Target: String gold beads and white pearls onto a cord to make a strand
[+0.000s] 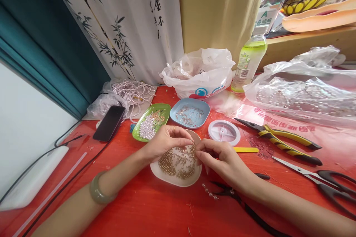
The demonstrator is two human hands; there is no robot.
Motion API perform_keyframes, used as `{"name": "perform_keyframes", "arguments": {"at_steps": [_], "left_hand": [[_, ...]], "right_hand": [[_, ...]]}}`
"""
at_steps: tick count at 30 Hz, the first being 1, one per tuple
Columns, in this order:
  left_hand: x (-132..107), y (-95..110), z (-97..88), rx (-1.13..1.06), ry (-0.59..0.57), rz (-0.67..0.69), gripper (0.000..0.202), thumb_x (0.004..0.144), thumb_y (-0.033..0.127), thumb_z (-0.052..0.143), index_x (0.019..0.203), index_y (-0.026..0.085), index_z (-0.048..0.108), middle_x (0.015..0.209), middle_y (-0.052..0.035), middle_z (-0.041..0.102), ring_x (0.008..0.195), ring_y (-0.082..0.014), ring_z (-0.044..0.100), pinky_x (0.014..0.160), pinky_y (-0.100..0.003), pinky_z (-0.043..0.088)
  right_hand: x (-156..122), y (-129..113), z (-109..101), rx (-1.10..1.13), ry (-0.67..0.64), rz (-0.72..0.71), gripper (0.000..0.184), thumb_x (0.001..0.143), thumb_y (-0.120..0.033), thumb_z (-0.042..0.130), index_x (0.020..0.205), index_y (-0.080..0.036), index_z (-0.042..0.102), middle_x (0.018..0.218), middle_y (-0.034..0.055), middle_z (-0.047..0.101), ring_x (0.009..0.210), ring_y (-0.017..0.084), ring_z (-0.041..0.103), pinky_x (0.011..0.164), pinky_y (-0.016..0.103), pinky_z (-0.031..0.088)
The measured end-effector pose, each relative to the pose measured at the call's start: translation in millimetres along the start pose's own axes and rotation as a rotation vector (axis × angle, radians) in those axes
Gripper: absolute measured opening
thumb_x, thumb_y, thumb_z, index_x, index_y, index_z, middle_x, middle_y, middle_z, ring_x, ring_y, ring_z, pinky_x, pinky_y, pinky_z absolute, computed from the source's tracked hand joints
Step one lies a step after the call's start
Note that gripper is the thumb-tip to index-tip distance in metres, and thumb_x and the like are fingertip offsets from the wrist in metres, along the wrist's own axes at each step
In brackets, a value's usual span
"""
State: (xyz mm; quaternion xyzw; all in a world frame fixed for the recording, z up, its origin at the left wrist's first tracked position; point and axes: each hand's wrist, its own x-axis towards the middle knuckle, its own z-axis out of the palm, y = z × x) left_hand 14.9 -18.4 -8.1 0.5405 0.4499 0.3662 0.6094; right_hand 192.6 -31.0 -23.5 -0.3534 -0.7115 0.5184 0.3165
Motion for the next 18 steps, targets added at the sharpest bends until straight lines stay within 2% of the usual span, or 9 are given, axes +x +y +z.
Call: {"name": "perform_keyframes", "arguments": {"at_steps": [5,12,15,18], "left_hand": [[-1,3,-0.1,0.063,-0.042,0.006,0.008,0.063,0.019,0.069,0.069,0.013,0.067,0.069,-0.0017,0.065,0.064,-0.0092,0.057,0.062,-0.021,0.045],[3,1,-5.0,0.115,0.057,0.037,0.014,0.067,0.027,0.066,0.073,0.014,0.066,0.074,-0.0047,0.067,0.067,-0.0115,0.058,0.062,-0.023,0.045],[4,3,-9.7,0.250,0.095,0.073,0.017,0.068,0.029,0.064,0.075,0.014,0.065,0.076,-0.0050,0.067,0.069,-0.0132,0.059,0.065,-0.025,0.046],[7,9,-22.7,0.487,0.166,0.130,0.019,0.071,0.032,0.061,0.077,0.015,0.065,0.078,-0.0047,0.067,0.073,-0.0158,0.059,0.070,-0.029,0.045]], "right_hand": [[1,-2,0,0.005,0.001,-0.011,0.014,0.079,-0.018,0.044,0.067,-0.017,0.052,0.061,-0.0012,0.055,0.053,0.010,0.047,0.049,0.020,0.037],[2,-1,1,0.012,-0.007,-0.002,0.015,0.082,-0.021,0.045,0.070,-0.016,0.054,0.063,-0.0007,0.058,0.056,0.010,0.051,0.050,0.019,0.039],[1,-1,0,-0.007,-0.012,0.011,0.019,0.084,-0.024,0.044,0.070,-0.016,0.054,0.064,-0.0003,0.058,0.053,0.009,0.050,0.047,0.019,0.038],[1,-2,0,0.000,-0.029,0.028,0.020,0.085,-0.025,0.043,0.071,-0.016,0.054,0.063,-0.0002,0.058,0.048,0.008,0.048,0.043,0.018,0.037]]}}
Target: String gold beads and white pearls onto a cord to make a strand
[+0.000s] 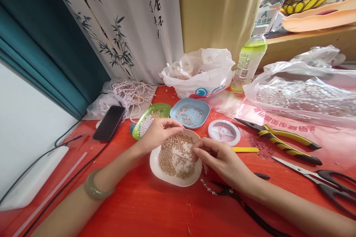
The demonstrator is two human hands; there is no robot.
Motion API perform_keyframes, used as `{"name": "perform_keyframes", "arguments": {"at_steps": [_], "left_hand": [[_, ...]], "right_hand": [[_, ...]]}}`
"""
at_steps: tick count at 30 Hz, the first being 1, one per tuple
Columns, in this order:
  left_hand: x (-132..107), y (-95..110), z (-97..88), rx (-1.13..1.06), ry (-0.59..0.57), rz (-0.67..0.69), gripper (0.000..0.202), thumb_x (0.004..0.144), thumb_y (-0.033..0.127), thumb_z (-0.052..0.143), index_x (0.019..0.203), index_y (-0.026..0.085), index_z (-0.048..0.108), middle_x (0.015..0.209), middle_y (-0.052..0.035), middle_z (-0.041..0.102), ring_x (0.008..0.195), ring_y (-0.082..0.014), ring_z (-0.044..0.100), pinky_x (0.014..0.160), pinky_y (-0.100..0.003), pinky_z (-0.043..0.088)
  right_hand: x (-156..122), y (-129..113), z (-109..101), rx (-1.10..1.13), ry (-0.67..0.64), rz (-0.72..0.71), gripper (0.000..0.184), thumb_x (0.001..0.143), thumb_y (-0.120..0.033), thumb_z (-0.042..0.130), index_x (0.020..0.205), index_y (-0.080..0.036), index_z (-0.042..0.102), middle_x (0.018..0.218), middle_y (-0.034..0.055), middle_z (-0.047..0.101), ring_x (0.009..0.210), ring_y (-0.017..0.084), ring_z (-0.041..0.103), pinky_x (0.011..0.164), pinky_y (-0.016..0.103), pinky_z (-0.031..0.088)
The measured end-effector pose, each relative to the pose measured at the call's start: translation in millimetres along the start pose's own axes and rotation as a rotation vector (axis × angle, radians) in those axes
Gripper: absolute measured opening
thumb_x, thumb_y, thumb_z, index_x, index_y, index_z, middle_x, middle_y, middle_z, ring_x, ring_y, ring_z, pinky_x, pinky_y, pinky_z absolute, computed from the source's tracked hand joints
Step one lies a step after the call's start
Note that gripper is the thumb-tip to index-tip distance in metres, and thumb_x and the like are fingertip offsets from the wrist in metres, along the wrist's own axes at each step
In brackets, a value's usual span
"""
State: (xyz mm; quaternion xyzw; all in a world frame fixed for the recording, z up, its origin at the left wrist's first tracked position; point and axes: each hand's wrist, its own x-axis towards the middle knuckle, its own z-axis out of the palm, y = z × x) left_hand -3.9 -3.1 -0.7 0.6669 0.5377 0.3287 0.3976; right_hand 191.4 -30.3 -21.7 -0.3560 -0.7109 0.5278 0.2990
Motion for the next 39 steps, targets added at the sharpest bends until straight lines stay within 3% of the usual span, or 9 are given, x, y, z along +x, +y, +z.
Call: {"name": "perform_keyframes", "arguments": {"at_steps": [5,9,17,26,33,36,39], "left_hand": [[10,-15,-35.3,0.596,0.121,0.037,0.018,0.075,0.023,0.052,0.086,0.017,0.064,0.096,-0.0074,0.064,0.092,-0.0223,0.055,0.080,-0.035,0.041],[14,-29,-53.0,0.887,0.014,-0.001,0.024,0.074,0.020,0.050,0.095,0.016,0.062,0.103,-0.0100,0.060,0.100,-0.0257,0.051,0.086,-0.038,0.036],[14,-28,-57.5,0.883,-0.068,-0.061,0.013,0.073,0.020,0.049,0.077,0.017,0.061,0.086,-0.0064,0.062,0.084,-0.0214,0.055,0.073,-0.031,0.039],[11,-25,-81.9,0.827,-0.233,-0.122,0.019,0.069,0.028,0.053,0.082,0.018,0.062,0.087,-0.0047,0.064,0.078,-0.0188,0.056,0.070,-0.027,0.038],[10,-28,-78.6,0.821,-0.296,-0.143,0.014,0.068,0.023,0.050,0.072,0.018,0.062,0.075,-0.0033,0.065,0.068,-0.0170,0.057,0.062,-0.025,0.038],[10,-24,-75.7,0.835,-0.238,-0.139,0.013,0.069,0.022,0.049,0.068,0.018,0.062,0.071,-0.0029,0.064,0.066,-0.0169,0.057,0.061,-0.026,0.037],[11,-17,-69.5,0.795,-0.060,-0.122,0.014,0.071,0.025,0.050,0.070,0.017,0.062,0.075,-0.0035,0.065,0.066,-0.0167,0.056,0.061,-0.027,0.037]], "right_hand": [[0,0,1,0.011,-0.002,0.009,0.018,0.084,-0.025,0.044,0.072,-0.016,0.054,0.062,-0.0001,0.059,0.049,0.009,0.049,0.043,0.018,0.036],[0,0,1,0.008,-0.001,-0.001,0.019,0.084,-0.025,0.044,0.071,-0.016,0.054,0.064,0.0010,0.060,0.052,0.009,0.051,0.045,0.019,0.037],[0,-2,1,0.011,0.006,0.005,0.018,0.083,-0.024,0.045,0.070,-0.015,0.054,0.062,0.0011,0.059,0.049,0.008,0.049,0.042,0.018,0.036],[0,-1,1,0.013,0.001,0.003,0.018,0.083,-0.024,0.045,0.070,-0.016,0.054,0.062,0.0007,0.060,0.052,0.009,0.051,0.043,0.018,0.036],[1,-1,0,0.010,-0.006,0.002,0.017,0.082,-0.023,0.045,0.071,-0.016,0.055,0.064,0.0011,0.061,0.055,0.010,0.054,0.048,0.020,0.039],[1,-1,0,0.019,-0.007,0.002,0.016,0.082,-0.022,0.045,0.071,-0.016,0.054,0.065,0.0012,0.062,0.057,0.010,0.054,0.050,0.020,0.040],[1,-1,1,0.023,-0.008,0.000,0.016,0.083,-0.023,0.045,0.071,-0.016,0.054,0.064,0.0008,0.062,0.057,0.010,0.055,0.051,0.021,0.041]]}}
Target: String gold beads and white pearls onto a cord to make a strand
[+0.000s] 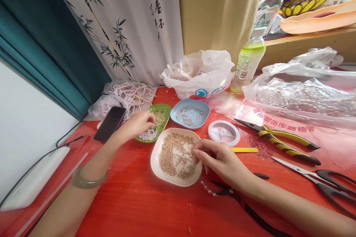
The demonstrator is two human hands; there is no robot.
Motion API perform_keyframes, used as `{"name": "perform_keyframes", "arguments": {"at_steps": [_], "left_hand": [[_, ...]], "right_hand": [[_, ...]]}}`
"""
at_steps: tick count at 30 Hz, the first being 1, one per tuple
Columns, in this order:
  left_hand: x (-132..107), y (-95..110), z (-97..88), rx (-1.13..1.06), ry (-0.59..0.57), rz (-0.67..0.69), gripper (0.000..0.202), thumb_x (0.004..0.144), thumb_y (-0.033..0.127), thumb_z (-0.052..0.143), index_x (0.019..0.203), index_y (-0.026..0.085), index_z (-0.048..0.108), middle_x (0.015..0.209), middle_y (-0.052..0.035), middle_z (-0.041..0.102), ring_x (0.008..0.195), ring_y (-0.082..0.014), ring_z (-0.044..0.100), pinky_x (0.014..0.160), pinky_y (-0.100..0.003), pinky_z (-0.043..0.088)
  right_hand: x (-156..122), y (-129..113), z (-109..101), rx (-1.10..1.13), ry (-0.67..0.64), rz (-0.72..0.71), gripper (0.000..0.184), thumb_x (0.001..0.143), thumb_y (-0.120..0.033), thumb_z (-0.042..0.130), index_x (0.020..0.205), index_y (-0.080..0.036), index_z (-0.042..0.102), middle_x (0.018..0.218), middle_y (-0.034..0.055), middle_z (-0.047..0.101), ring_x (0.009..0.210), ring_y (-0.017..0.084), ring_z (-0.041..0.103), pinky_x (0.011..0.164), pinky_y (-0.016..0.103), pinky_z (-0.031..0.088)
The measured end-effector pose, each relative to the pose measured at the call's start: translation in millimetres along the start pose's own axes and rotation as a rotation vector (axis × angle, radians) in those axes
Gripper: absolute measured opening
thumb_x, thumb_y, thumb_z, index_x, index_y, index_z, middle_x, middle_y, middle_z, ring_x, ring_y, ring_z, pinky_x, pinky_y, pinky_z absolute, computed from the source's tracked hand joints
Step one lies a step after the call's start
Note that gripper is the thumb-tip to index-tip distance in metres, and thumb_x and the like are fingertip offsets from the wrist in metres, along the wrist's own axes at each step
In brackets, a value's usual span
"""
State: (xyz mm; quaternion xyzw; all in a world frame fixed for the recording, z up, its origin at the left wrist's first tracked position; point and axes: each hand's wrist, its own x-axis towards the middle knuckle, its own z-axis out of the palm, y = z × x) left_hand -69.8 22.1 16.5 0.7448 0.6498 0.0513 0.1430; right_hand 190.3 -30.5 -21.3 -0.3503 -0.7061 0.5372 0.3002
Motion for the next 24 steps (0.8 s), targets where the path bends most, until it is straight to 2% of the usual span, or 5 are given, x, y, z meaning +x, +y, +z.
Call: {"name": "perform_keyframes", "arguments": {"at_steps": [3,7,11,16,24], "left_hand": [[-1,17,4.6,-0.241,0.059,0.009,0.016,0.071,0.029,0.054,0.071,0.016,0.062,0.076,-0.0040,0.064,0.065,-0.0149,0.054,0.061,-0.027,0.039],[-9,47,22.4,-0.810,-0.149,0.097,0.015,0.070,0.027,0.059,0.074,0.013,0.062,0.069,-0.0030,0.061,0.061,-0.0110,0.053,0.059,-0.023,0.041],[-18,69,42.9,-1.171,-0.286,0.042,0.016,0.066,0.024,0.066,0.077,0.013,0.064,0.073,-0.0040,0.063,0.065,-0.0101,0.056,0.062,-0.022,0.043],[-21,73,52.0,-1.352,-0.297,0.014,0.014,0.065,0.020,0.069,0.077,0.012,0.066,0.074,-0.0029,0.064,0.065,-0.0072,0.057,0.062,-0.018,0.044],[-18,69,52.8,-1.459,-0.282,-0.017,0.011,0.065,0.016,0.069,0.075,0.012,0.066,0.072,-0.0027,0.065,0.068,-0.0080,0.059,0.062,-0.018,0.045]], "right_hand": [[0,0,0,-0.009,0.001,-0.008,0.017,0.083,-0.024,0.045,0.071,-0.016,0.055,0.065,0.0011,0.062,0.057,0.010,0.055,0.051,0.021,0.041],[0,0,0,-0.011,-0.002,0.002,0.018,0.083,-0.024,0.045,0.071,-0.016,0.055,0.064,0.0011,0.062,0.056,0.010,0.054,0.049,0.020,0.040],[0,-1,0,0.008,-0.005,0.010,0.019,0.083,-0.025,0.045,0.069,-0.016,0.054,0.063,0.0001,0.059,0.051,0.009,0.051,0.044,0.019,0.037],[0,-2,0,0.013,-0.006,-0.013,0.018,0.082,-0.022,0.045,0.068,-0.016,0.054,0.062,0.0003,0.059,0.055,0.010,0.053,0.050,0.020,0.039],[0,-3,0,-0.014,-0.028,-0.005,0.017,0.081,-0.019,0.045,0.066,-0.016,0.054,0.063,0.0011,0.062,0.057,0.012,0.054,0.053,0.021,0.040]]}}
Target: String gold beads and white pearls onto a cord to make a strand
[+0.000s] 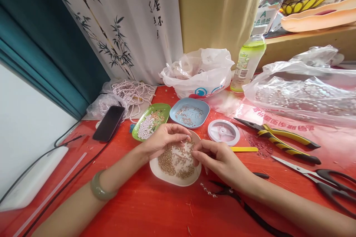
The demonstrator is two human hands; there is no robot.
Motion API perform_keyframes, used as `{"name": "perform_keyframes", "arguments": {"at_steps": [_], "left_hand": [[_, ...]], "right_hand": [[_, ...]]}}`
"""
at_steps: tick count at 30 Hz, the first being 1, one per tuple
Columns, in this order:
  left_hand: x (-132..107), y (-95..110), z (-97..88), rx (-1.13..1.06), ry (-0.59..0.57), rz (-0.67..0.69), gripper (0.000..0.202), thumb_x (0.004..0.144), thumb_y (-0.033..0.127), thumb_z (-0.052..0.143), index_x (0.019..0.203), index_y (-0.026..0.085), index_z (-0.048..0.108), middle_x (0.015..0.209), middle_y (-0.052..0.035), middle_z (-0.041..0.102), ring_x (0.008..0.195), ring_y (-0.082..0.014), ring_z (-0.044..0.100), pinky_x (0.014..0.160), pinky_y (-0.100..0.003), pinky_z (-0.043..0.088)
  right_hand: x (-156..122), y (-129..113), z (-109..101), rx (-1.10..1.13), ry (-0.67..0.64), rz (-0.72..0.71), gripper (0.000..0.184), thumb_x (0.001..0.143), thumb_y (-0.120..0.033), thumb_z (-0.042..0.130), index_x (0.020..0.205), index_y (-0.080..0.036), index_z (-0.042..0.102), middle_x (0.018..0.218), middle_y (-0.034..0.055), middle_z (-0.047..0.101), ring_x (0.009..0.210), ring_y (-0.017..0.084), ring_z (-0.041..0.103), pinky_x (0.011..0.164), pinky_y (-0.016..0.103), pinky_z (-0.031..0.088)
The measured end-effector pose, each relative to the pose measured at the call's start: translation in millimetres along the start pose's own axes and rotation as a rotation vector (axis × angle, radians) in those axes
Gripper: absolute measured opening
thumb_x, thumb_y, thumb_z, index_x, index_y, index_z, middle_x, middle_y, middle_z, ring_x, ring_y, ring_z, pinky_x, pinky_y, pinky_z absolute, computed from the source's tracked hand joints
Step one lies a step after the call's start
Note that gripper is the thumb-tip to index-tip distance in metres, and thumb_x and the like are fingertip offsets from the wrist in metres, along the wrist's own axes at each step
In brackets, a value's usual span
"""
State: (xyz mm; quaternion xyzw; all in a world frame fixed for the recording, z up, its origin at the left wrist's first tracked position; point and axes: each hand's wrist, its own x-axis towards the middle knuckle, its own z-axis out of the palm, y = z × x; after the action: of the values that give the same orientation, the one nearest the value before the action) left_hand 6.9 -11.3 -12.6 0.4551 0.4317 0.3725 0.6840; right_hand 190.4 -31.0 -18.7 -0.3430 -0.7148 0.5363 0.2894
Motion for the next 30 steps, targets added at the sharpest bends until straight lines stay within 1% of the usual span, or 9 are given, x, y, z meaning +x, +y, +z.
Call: {"name": "perform_keyframes", "arguments": {"at_steps": [5,9,15,18,24,30], "left_hand": [[-0.5,-0.3,1.1,0.012,-0.009,-0.009,0.012,0.065,0.016,0.069,0.076,0.012,0.066,0.073,-0.0026,0.065,0.069,-0.0084,0.058,0.062,-0.019,0.045],[-0.5,-0.5,1.9,-0.003,-0.015,0.006,0.014,0.065,0.015,0.069,0.078,0.013,0.065,0.073,-0.0016,0.063,0.068,-0.0085,0.058,0.060,-0.019,0.045],[-0.5,-0.1,2.8,-0.014,-0.021,-0.004,0.014,0.064,0.015,0.069,0.076,0.012,0.064,0.072,-0.0021,0.063,0.067,-0.0084,0.057,0.060,-0.019,0.045],[-0.9,0.2,2.8,0.003,-0.024,0.012,0.012,0.063,0.014,0.070,0.073,0.012,0.064,0.071,-0.0011,0.062,0.065,-0.0075,0.056,0.059,-0.019,0.045],[-0.2,-0.8,2.0,0.044,-0.020,0.029,0.010,0.063,0.015,0.070,0.071,0.013,0.066,0.071,-0.0004,0.062,0.063,-0.0065,0.054,0.060,-0.019,0.044],[-0.2,-1.4,2.9,0.039,-0.012,0.022,0.009,0.062,0.015,0.070,0.071,0.014,0.068,0.071,-0.0006,0.064,0.063,-0.0065,0.055,0.062,-0.019,0.044]], "right_hand": [[0.6,0.1,-0.3,-0.029,-0.011,0.014,0.017,0.080,-0.017,0.044,0.066,-0.016,0.054,0.062,0.0012,0.060,0.057,0.012,0.052,0.054,0.022,0.039],[0.5,-0.1,-0.7,-0.038,-0.010,0.015,0.017,0.079,-0.017,0.044,0.065,-0.016,0.054,0.062,0.0009,0.059,0.057,0.012,0.051,0.054,0.022,0.039],[1.0,0.2,-0.6,-0.056,-0.007,0.021,0.018,0.080,-0.019,0.044,0.066,-0.016,0.054,0.062,0.0010,0.060,0.057,0.012,0.052,0.054,0.022,0.039],[1.1,0.2,-0.3,-0.048,-0.009,0.020,0.017,0.079,-0.018,0.044,0.065,-0.016,0.053,0.062,0.0012,0.060,0.057,0.012,0.051,0.054,0.022,0.038],[0.4,1.5,0.0,-0.050,-0.009,0.019,0.017,0.079,-0.018,0.044,0.066,-0.016,0.053,0.062,0.0020,0.060,0.057,0.013,0.051,0.054,0.023,0.039],[0.6,1.1,0.0,-0.059,-0.009,0.027,0.017,0.079,-0.018,0.044,0.065,-0.016,0.054,0.062,0.0022,0.060,0.057,0.013,0.052,0.054,0.023,0.039]]}}
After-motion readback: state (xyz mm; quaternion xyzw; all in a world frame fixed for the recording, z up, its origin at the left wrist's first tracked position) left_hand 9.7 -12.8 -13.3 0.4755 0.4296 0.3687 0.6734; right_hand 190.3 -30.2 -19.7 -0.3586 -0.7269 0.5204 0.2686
